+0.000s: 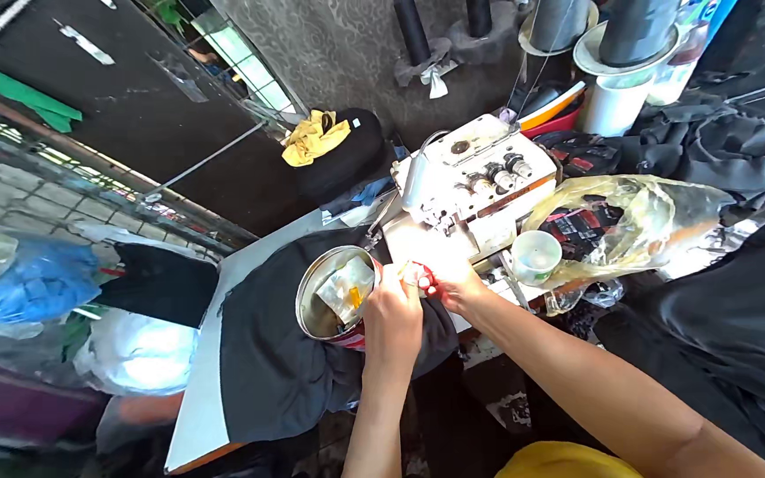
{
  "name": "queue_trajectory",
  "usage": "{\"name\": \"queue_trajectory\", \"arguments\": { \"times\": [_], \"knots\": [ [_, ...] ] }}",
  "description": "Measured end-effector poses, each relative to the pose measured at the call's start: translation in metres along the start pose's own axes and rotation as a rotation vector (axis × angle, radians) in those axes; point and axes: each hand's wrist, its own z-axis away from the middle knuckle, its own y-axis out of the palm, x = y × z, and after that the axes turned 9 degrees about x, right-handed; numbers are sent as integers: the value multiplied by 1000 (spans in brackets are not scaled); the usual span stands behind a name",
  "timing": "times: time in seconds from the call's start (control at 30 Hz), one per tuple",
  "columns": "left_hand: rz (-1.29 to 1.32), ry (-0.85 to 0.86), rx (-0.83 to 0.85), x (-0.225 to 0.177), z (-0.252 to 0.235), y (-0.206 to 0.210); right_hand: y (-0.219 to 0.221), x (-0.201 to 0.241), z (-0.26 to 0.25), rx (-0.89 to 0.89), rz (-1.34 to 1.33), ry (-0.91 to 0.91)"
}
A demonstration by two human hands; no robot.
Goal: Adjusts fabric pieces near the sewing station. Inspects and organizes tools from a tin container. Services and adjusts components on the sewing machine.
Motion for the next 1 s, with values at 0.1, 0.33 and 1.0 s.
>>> {"name": "queue_trajectory", "arguments": {
  "times": [0.1,0.33,1.0],
  "knots": [
    [-139,47,23,-3,4,3,-1,0,1,10,126,21],
    [-74,32,38,-4,9,7,2,-8,19,66,6,-2],
    [-40,78,-180,120,55,-15,0,-3,10,17,-22,95]
  ]
}}
